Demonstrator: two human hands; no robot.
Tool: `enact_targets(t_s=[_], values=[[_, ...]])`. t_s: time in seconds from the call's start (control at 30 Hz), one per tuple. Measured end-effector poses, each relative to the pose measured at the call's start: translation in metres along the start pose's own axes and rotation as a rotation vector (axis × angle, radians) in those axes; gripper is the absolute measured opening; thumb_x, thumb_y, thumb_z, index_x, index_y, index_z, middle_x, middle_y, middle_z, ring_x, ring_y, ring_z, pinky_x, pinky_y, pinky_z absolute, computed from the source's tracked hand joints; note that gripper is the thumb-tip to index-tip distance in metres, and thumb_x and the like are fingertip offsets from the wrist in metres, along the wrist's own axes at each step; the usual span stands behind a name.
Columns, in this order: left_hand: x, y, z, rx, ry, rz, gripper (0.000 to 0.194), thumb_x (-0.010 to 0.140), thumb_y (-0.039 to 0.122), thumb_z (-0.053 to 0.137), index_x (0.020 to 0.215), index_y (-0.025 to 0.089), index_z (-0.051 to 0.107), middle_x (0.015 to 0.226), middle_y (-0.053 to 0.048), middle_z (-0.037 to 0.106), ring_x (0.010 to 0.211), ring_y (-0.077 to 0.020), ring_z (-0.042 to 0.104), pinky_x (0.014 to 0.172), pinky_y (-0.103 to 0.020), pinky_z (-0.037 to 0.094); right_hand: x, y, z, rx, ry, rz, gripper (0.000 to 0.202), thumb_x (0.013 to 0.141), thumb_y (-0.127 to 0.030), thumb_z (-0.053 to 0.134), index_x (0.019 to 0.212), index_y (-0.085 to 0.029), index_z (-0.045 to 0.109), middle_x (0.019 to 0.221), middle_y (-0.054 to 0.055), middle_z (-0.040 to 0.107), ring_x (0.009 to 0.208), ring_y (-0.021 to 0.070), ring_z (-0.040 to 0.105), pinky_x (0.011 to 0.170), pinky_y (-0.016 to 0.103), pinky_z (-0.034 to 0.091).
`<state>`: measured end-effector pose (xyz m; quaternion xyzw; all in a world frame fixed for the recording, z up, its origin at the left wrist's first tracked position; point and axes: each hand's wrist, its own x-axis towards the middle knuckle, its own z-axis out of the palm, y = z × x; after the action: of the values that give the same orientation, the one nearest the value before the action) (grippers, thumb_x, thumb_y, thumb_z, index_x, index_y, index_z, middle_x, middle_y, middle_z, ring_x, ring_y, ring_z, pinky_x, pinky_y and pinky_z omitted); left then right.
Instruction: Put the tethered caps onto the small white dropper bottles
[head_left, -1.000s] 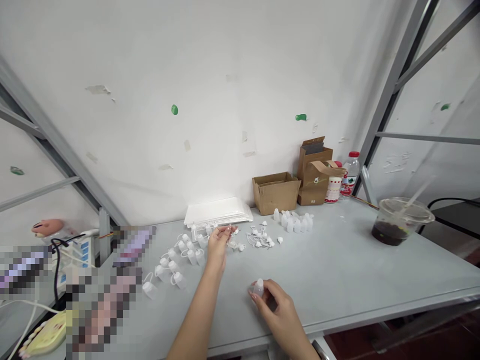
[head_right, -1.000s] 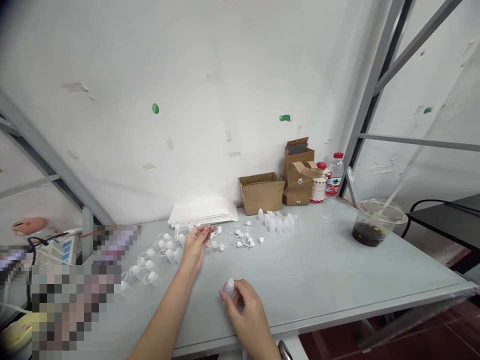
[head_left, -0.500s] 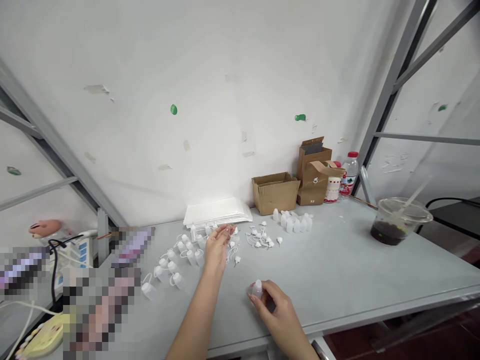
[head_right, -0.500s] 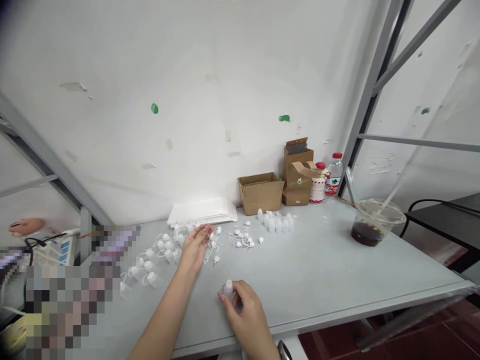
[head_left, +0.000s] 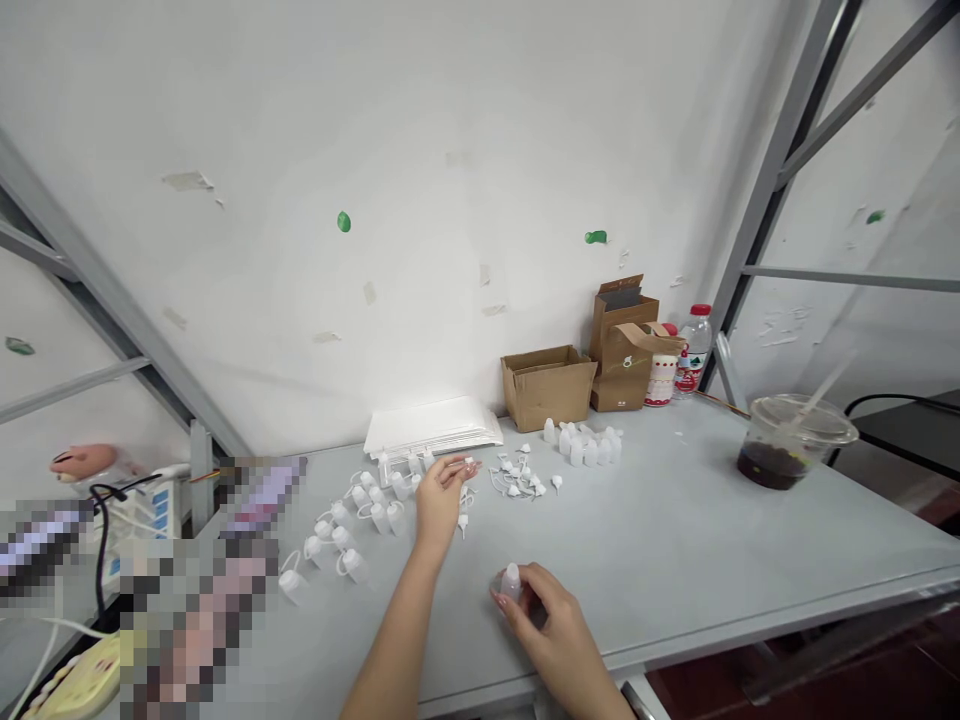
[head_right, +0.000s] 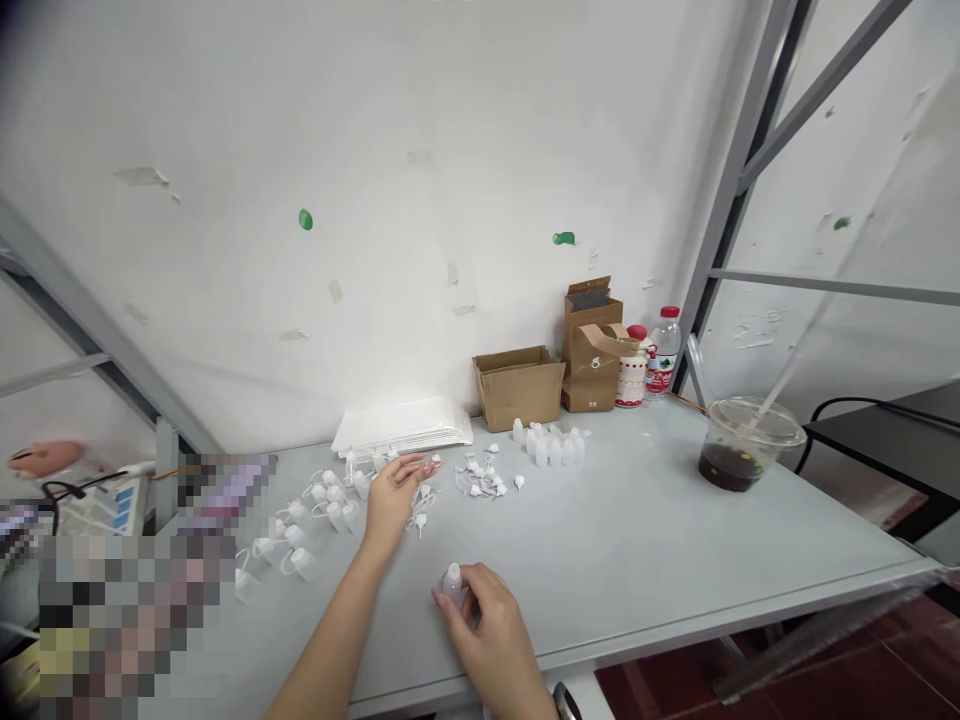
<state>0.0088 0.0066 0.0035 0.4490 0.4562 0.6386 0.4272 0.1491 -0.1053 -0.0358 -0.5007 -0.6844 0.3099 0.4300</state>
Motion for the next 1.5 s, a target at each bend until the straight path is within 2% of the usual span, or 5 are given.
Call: enact_targets(t_s=[0.23,0.5,0.9,1.3,1.5], values=[[0.003,0.007,-0.002,-0.121,0.027,-0.081,0.034,0.052,0.024,0.075,0.081,0.014,0.060,0.072,-0.007,0.073,0.079,-0.0229,0.068,0.086,-0.040,0.044,-0.001,0.002,0.002,0.005,0.001,-0.021,0.014,0.082,-0.030,0.051,0.078,-0.019,0.059,0.068,0.000,0.057,0.061,0.0142,0.052,0.059,0.023,0.042],[0.005,0.004,-0.003,-0.237,0.046,-0.127,0.032,0.052,0.024,0.076,0.079,0.014,0.061,0.075,-0.007,0.073,0.082,-0.0215,0.067,0.088,-0.037,0.043,-0.001,0.002,0.002,-0.010,0.004,-0.029,0.013,0.082,-0.029,0.051,0.078,-0.019,0.059,0.067,0.000,0.057,0.060,0.0139,0.052,0.059,0.023,0.042],[0.003,0.002,-0.002,-0.259,0.096,-0.120,0.030,0.050,0.020,0.076,0.076,0.014,0.061,0.069,-0.004,0.073,0.071,-0.0185,0.068,0.084,-0.035,0.044,-0.001,0.003,0.002,-0.045,-0.049,-0.020,0.013,0.083,-0.029,0.050,0.080,-0.019,0.057,0.069,0.000,0.056,0.063,0.0145,0.051,0.061,0.024,0.041],[0.005,-0.004,-0.002,-0.227,0.121,-0.069,0.032,0.052,0.018,0.075,0.080,0.014,0.059,0.068,-0.004,0.073,0.071,-0.0185,0.068,0.080,-0.033,0.045,-0.001,0.002,0.001,-0.063,-0.071,-0.009,0.012,0.083,-0.029,0.050,0.079,-0.019,0.056,0.068,0.000,0.055,0.063,0.0150,0.051,0.061,0.024,0.040],[0.008,-0.008,0.000,-0.218,0.131,-0.049,0.026,0.056,0.022,0.072,0.077,0.014,0.059,0.069,-0.005,0.073,0.073,-0.0199,0.068,0.080,-0.034,0.045,-0.001,0.001,0.002,-0.090,-0.079,-0.018,0.011,0.083,-0.028,0.049,0.079,-0.019,0.056,0.069,0.000,0.055,0.064,0.0152,0.051,0.062,0.025,0.040]])
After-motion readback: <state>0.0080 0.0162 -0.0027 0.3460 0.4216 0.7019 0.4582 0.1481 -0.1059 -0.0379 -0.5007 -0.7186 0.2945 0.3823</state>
